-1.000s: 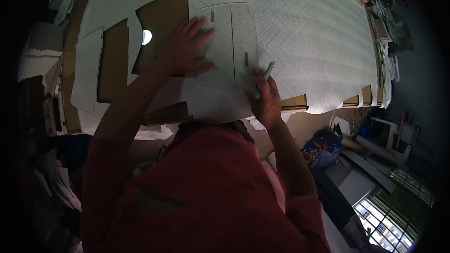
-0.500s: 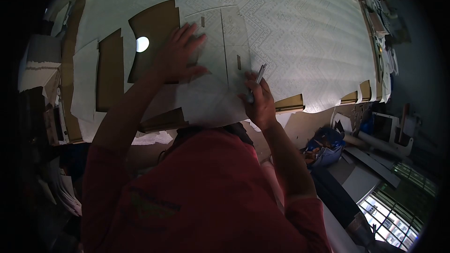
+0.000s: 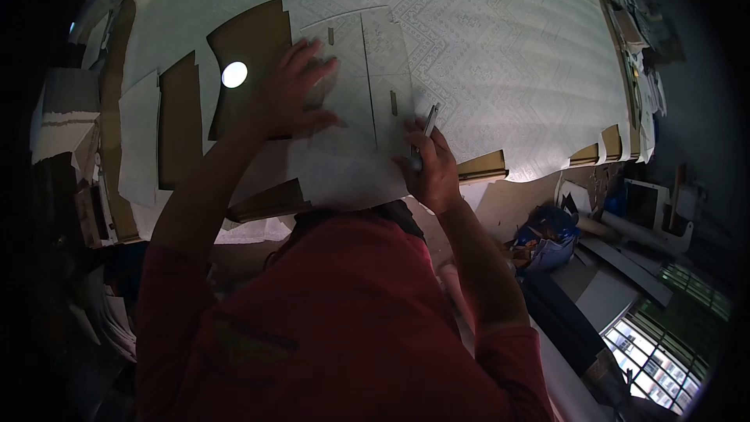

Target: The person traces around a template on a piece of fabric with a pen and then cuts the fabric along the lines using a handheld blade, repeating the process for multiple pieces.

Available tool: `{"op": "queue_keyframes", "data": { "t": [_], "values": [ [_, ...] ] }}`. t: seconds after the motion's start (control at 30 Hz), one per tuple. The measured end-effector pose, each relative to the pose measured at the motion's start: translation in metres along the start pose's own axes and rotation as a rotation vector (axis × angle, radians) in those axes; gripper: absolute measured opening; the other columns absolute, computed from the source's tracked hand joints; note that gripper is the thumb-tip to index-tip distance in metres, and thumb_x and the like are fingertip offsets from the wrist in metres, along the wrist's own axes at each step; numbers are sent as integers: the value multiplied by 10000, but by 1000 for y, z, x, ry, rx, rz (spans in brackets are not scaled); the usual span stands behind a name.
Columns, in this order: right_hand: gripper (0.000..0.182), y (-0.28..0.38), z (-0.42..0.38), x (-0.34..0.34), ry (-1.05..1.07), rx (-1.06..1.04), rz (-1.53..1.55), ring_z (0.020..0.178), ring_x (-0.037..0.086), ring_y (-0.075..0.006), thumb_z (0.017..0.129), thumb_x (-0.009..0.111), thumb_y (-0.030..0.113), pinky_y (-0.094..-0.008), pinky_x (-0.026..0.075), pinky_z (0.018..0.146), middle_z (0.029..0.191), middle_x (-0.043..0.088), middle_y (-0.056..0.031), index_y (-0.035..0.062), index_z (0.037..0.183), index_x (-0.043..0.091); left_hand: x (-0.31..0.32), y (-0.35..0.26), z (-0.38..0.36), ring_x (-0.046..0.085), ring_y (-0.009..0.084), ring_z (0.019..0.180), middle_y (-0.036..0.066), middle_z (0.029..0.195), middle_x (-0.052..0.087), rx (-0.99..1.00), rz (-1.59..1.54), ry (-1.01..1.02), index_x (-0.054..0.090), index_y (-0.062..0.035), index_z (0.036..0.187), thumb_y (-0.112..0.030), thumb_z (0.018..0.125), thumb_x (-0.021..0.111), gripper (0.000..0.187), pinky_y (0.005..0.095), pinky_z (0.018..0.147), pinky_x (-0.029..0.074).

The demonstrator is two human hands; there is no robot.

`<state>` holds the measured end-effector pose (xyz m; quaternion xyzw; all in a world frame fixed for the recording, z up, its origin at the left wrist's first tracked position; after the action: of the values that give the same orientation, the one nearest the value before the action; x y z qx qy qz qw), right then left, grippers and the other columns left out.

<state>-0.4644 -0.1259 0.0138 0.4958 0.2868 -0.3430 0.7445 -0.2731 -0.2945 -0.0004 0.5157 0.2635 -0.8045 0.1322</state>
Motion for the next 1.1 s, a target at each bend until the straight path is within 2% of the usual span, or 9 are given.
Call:
{"op": "queue_keyframes", "data": {
  "t": [0.27,0.5,0.73,1.1],
  "values": [
    [522,-1,2,-2,-5,5,44,1294,604,-442,774,865,46,-491,535,1044,1345,675,-208,69,1179,535,0,0,0,330,434,1514,206,1610,405,-4,-14,-11,590,-178,1480,-741,765,760,926,573,1252,268],
    [499,8,2,-1,-2,-51,-52,1301,599,-441,770,859,31,-487,525,1058,1361,667,-218,60,1170,562,3,0,0,300,432,1540,213,1639,366,-31,46,44,554,-178,1510,-774,790,718,949,574,1260,251],
    [525,3,-3,4,8,-35,-17,1325,596,-430,783,843,-18,-472,523,1058,1403,636,-236,52,1214,553,4,-2,-2,288,430,1548,230,1658,332,-36,69,30,525,-152,1526,-812,819,647,975,557,1279,210],
    [540,2,-2,4,25,-41,-34,1335,590,-412,800,827,-38,-457,515,1067,1418,621,-231,52,1247,538,4,-2,-2,283,419,1552,229,1657,336,-59,47,53,528,-153,1524,-823,823,629,975,543,1286,198]
  ]
}}
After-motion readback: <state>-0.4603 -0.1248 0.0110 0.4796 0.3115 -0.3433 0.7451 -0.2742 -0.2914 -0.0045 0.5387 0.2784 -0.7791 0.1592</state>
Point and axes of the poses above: each hand's wrist, its own z-axis towards the middle knuckle, its own x-axis out of the palm, y = z × x, the point moved 10 cm from there along z, towards the middle knuckle
